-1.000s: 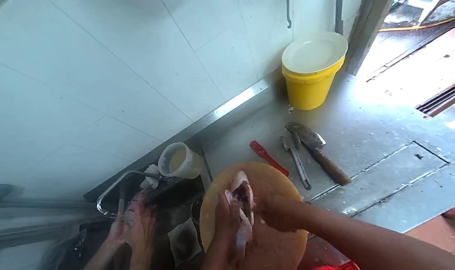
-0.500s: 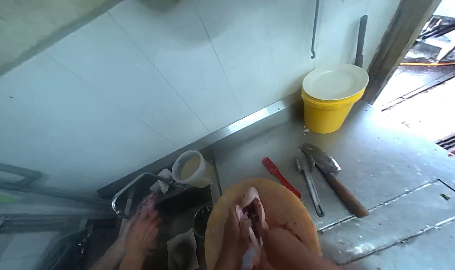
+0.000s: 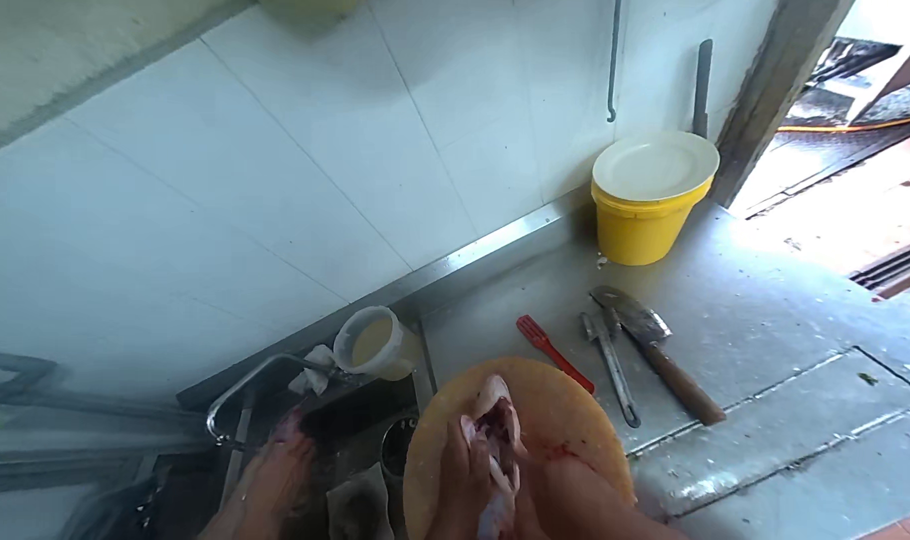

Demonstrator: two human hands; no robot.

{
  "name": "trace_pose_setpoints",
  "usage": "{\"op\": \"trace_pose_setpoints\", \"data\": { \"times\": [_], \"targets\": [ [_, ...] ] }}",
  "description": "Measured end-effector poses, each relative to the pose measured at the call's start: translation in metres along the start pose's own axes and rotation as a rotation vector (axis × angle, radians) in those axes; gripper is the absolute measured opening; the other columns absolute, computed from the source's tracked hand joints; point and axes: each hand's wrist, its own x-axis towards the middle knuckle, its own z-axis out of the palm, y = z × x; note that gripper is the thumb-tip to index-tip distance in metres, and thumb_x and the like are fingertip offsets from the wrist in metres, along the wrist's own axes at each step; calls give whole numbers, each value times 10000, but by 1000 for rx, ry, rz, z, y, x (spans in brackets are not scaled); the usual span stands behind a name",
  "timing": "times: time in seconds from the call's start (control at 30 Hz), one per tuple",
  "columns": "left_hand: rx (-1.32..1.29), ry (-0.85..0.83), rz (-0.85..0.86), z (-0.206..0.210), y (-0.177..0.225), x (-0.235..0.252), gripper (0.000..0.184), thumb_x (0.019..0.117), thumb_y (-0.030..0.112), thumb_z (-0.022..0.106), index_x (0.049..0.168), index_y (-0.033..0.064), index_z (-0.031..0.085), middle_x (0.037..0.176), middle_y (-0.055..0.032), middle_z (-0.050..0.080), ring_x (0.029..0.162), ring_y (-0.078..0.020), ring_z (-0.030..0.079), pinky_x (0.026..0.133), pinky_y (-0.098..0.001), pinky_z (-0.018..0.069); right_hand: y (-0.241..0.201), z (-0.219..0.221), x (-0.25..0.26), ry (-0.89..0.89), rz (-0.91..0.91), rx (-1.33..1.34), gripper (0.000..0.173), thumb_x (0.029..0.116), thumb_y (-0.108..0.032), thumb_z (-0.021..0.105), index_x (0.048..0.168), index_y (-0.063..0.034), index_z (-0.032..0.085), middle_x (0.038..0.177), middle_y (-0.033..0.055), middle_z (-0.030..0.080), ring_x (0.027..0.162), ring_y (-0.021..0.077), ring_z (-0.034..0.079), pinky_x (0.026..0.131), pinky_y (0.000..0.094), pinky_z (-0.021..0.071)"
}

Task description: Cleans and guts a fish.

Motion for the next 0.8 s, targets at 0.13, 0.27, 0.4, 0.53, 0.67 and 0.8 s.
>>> {"op": "trace_pose_setpoints", "data": {
  "times": [0.13, 0.27, 0.4, 0.53, 0.67, 0.8],
  "targets": [
    [-284, -118, -216, 27, -35, -12, 582, 1010, 417, 388, 1350, -42, 500, 1058, -132, 674, 945, -180, 678, 824, -409, 595, 4, 32, 16, 83, -33, 186, 621, 1023, -186, 564, 1604, -205, 345, 1152, 239, 700, 1010, 435, 710, 873, 647, 567],
    [-262, -108, -193, 23, -28, -11, 572, 1016, 373, 395, 1360, -75, 486, 1099, -163, 675, 993, -183, 680, 874, -394, 591, 19, 43, 5, 70, 2, 210, 472, 1068, -220, 481, 1539, -196, 465, 1113, 242, 720, 1023, 443, 712, 881, 654, 554],
    [-254, -118, -237, 22, -20, -10, 567, 1024, 414, 399, 1340, -43, 513, 1053, -134, 674, 935, -181, 676, 822, -403, 595, 3, 25, 10, 134, -72, 277, 572, 1070, -198, 469, 1623, -263, 336, 1086, 199, 723, 956, 382, 724, 859, 604, 578],
    [-272, -120, -244, 20, -22, -9, 528, 1013, 340, 413, 1354, -55, 494, 1083, -156, 666, 979, -194, 672, 858, -402, 587, 19, 44, 13, 20, 12, 193, 499, 1053, -233, 527, 1542, -178, 447, 1156, 260, 701, 1057, 469, 694, 890, 680, 543],
    [-230, -145, -250, 21, -22, -7, 544, 1020, 382, 407, 1361, -31, 502, 1061, -138, 680, 948, -195, 683, 826, -427, 597, 12, 20, 16, 192, -68, 244, 555, 1054, -177, 478, 1595, -241, 373, 1102, 175, 724, 983, 369, 726, 861, 605, 587],
    [-212, -141, -201, 22, -21, -10, 540, 1006, 371, 414, 1335, -46, 508, 1029, -133, 679, 921, -194, 683, 801, -422, 598, 22, 46, 29, 63, -40, 156, 576, 1017, -183, 585, 1561, -151, 397, 1215, 277, 667, 1045, 480, 689, 863, 692, 555]
  ]
}}
